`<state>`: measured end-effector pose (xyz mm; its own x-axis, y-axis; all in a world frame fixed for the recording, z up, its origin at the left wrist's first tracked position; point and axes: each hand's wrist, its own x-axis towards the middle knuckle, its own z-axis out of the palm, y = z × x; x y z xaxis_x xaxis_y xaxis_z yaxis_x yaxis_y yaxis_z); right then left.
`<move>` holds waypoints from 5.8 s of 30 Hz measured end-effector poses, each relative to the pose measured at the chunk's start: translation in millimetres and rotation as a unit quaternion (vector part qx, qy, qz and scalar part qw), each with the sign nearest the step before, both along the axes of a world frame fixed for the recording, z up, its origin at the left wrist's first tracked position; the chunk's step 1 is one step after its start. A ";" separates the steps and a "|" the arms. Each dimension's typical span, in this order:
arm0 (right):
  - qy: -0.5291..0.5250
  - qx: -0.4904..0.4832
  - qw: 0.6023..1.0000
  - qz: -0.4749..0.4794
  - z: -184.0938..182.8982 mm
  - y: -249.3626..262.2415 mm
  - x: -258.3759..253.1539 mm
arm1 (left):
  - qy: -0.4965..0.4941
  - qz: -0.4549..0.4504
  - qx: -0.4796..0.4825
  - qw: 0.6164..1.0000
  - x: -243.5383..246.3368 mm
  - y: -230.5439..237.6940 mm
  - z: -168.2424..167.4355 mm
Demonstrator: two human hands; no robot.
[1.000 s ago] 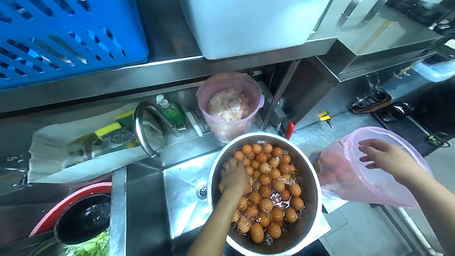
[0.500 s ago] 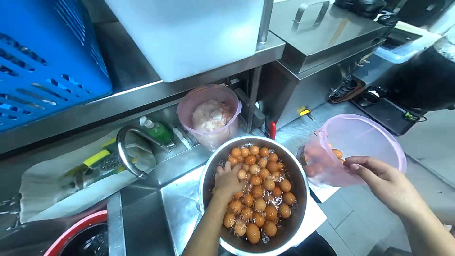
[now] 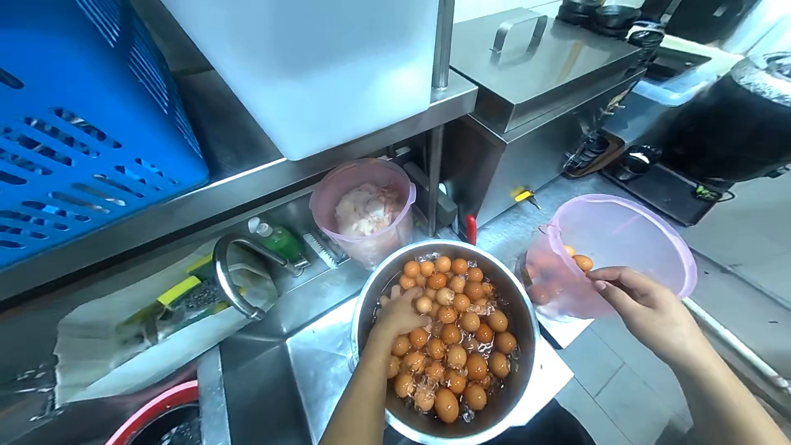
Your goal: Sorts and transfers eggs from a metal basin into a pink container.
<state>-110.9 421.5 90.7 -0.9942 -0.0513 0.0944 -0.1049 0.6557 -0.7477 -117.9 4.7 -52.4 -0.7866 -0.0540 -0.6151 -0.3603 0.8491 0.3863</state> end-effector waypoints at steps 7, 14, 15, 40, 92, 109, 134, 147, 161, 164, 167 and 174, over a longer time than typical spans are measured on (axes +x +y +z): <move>0.003 0.005 1.000 0.000 0.7 -3.6 0.5 | 0.053 0.020 0.069 0.996 -0.1 -4.2 -11.3; 0.016 0.011 1.000 0.006 -1.6 -4.3 0.1 | 0.068 0.071 0.214 0.972 -6.2 -19.3 -24.4; 0.020 0.018 1.000 0.006 -2.6 -4.9 0.1 | 0.063 0.093 0.235 0.966 -6.7 -20.6 -24.5; 0.212 0.186 0.959 0.041 12.8 -49.1 16.9 | 0.054 0.474 0.510 0.716 21.4 16.3 23.7; -0.503 -0.576 0.641 -0.067 -34.6 -164.0 31.2 | 0.307 0.133 0.113 0.935 76.3 49.3 47.5; -0.487 -0.468 0.735 0.054 -53.4 -146.2 36.6 | 0.028 0.377 0.421 0.825 47.8 24.4 58.1; -0.385 -0.401 0.818 0.146 -49.4 -164.7 34.3 | 0.066 0.316 0.454 0.831 97.1 78.7 101.1; -0.245 -0.312 0.893 0.212 -17.4 -131.2 48.9 | 0.153 0.234 0.403 0.872 106.4 111.7 136.2; -0.028 0.015 0.933 0.358 19.9 -121.0 16.6 | 0.103 0.294 0.614 0.725 95.4 124.5 148.9; -0.049 -0.031 0.906 0.419 25.8 -113.9 -1.3 | 0.102 0.288 0.667 0.679 96.1 121.5 148.4; -0.066 -0.066 0.887 0.453 38.4 -105.6 -17.2 | 0.109 0.262 0.720 0.634 93.8 125.4 145.7; -0.059 0.043 0.886 0.459 54.7 -70.3 -40.5 | 0.121 0.286 0.649 0.695 69.7 175.9 173.5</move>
<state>-151.4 351.2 145.4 -0.5334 -0.8443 -0.0512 -0.5470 0.3905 -0.7405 -48.2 180.5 121.2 -0.9537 0.0759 -0.2910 -0.2863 -0.5258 0.8010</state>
